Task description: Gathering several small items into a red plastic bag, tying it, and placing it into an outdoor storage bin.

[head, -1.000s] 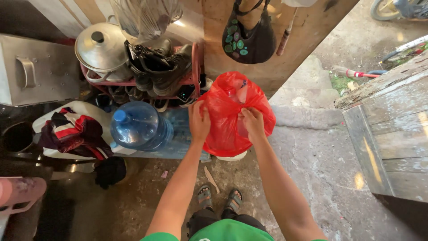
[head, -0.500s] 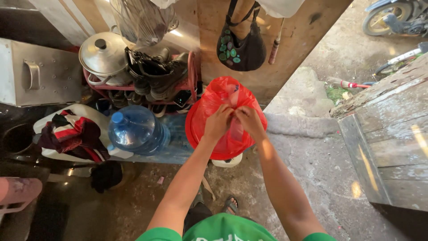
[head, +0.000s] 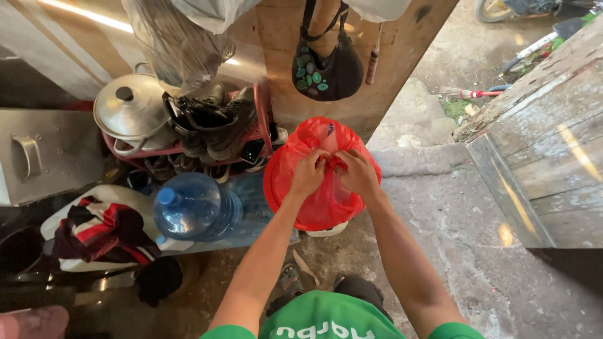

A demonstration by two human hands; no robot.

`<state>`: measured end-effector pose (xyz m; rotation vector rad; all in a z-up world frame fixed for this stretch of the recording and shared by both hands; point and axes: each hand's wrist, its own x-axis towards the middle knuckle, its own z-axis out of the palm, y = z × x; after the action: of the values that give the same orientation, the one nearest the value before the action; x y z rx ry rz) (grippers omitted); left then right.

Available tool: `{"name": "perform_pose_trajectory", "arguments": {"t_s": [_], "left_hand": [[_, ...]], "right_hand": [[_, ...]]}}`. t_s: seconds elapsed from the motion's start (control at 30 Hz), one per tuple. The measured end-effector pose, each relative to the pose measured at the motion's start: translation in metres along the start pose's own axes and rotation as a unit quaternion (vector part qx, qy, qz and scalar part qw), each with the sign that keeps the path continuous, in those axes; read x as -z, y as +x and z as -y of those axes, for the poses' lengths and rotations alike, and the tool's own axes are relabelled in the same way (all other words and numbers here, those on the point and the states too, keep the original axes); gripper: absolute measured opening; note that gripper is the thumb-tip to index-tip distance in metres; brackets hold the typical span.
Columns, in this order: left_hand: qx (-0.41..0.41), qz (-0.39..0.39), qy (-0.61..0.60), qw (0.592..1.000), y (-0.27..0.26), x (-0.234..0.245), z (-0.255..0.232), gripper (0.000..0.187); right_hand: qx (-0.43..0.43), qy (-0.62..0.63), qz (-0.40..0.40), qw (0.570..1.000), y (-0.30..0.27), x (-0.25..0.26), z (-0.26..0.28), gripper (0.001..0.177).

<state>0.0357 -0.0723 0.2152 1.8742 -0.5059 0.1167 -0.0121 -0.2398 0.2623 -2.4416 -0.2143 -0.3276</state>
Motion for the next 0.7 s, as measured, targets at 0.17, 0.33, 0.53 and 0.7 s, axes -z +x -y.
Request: {"name": "perform_pose_trajectory", "arguments": {"t_s": [0.17,0.33,0.53,0.7], "left_hand": [[-0.001,0.016,0.043,0.999,0.005,-0.014,0.028,0.02],[0.015,0.04,0.067,0.997,0.021,-0.02,0.049,0.026],[0.034,0.151,0.103,0.983,0.02,-0.013,0.03,0.037],[0.016,0.054,0.067,0.996,0.012,-0.015,0.014,0.032]], "right_hand": [[0.007,0.028,-0.066,0.997,-0.013,-0.013,0.002,0.042],[0.037,0.064,-0.084,0.994,-0.012,-0.021,-0.01,0.047],[-0.006,0.162,-0.063,0.985,-0.011,-0.005,-0.013,0.041],[0.111,0.097,-0.061,0.987,-0.006,0.003,-0.019,0.034]]}}
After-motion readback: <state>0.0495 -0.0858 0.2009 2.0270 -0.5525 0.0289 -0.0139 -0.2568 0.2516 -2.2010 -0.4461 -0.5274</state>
